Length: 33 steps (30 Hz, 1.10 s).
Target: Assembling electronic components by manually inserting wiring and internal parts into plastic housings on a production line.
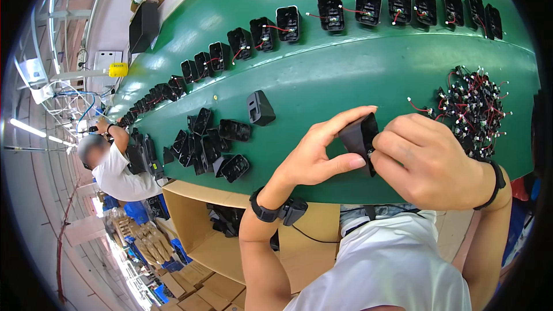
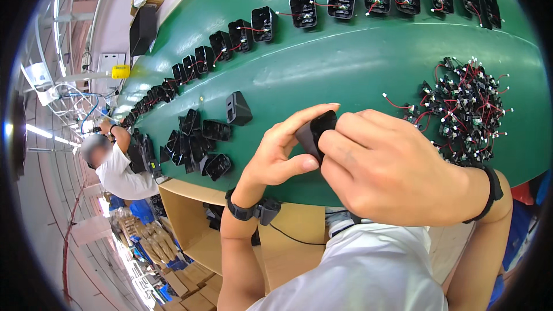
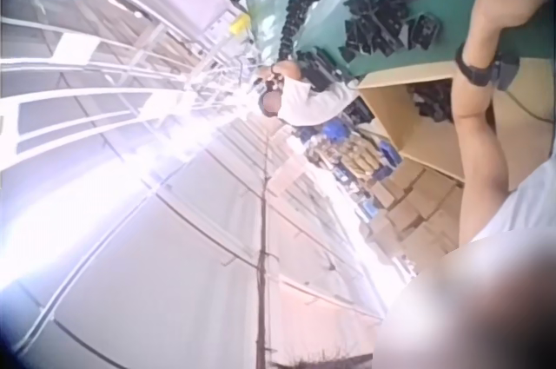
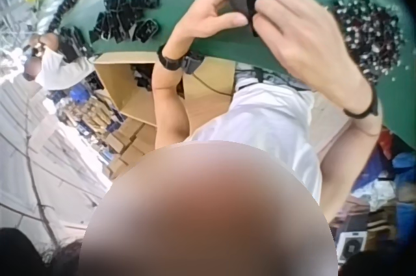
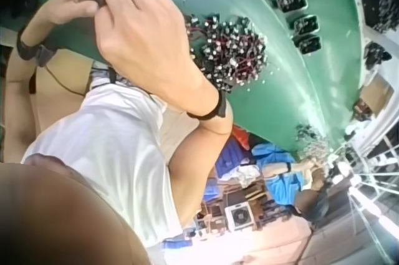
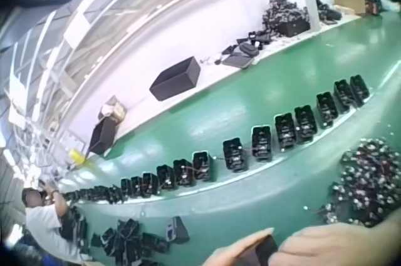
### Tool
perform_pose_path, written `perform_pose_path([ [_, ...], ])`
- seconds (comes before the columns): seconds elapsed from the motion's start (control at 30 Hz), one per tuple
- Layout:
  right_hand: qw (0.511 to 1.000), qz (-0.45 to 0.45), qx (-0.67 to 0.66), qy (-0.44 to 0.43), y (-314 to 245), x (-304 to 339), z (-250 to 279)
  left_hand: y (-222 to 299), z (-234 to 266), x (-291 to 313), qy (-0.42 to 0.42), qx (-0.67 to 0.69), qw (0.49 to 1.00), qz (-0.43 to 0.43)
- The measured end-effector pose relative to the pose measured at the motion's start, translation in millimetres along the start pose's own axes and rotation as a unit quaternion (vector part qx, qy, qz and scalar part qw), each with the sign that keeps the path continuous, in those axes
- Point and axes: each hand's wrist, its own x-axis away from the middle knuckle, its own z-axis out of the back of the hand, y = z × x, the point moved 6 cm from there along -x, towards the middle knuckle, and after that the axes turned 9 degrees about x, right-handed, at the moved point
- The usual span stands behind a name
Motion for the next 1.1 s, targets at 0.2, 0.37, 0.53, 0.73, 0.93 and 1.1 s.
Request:
perform_pose_path([
  [0.2,0.995,-0.06,-0.061,0.05,13.2,-4.3,2.0,3.2,-1.4,2.8,0.025,0.198,0.98,-0.007],
  [0.37,0.975,-0.107,-0.184,-0.063,22.2,-7.1,4.5,0.4,4.8,0.6,0.07,0.215,0.973,-0.041],
  [0.53,0.966,-0.146,-0.208,-0.037,31.1,-4.6,-6.7,0.9,-3.0,-0.8,0.095,0.198,0.975,0.002],
  [0.73,0.586,-0.316,-0.741,-0.085,43.2,2.2,-39.0,24.7,-2.7,17.2,0.13,-0.105,0.963,-0.21],
  [0.93,0.512,-0.323,-0.793,-0.07,39.6,11.3,-50.7,39.2,-0.5,20.6,0.195,-0.264,0.883,-0.336],
  [1.1,0.515,-0.343,-0.783,-0.06,41.3,10.8,-42.6,48.1,-1.5,15.3,0.188,-0.298,0.88,-0.318],
])
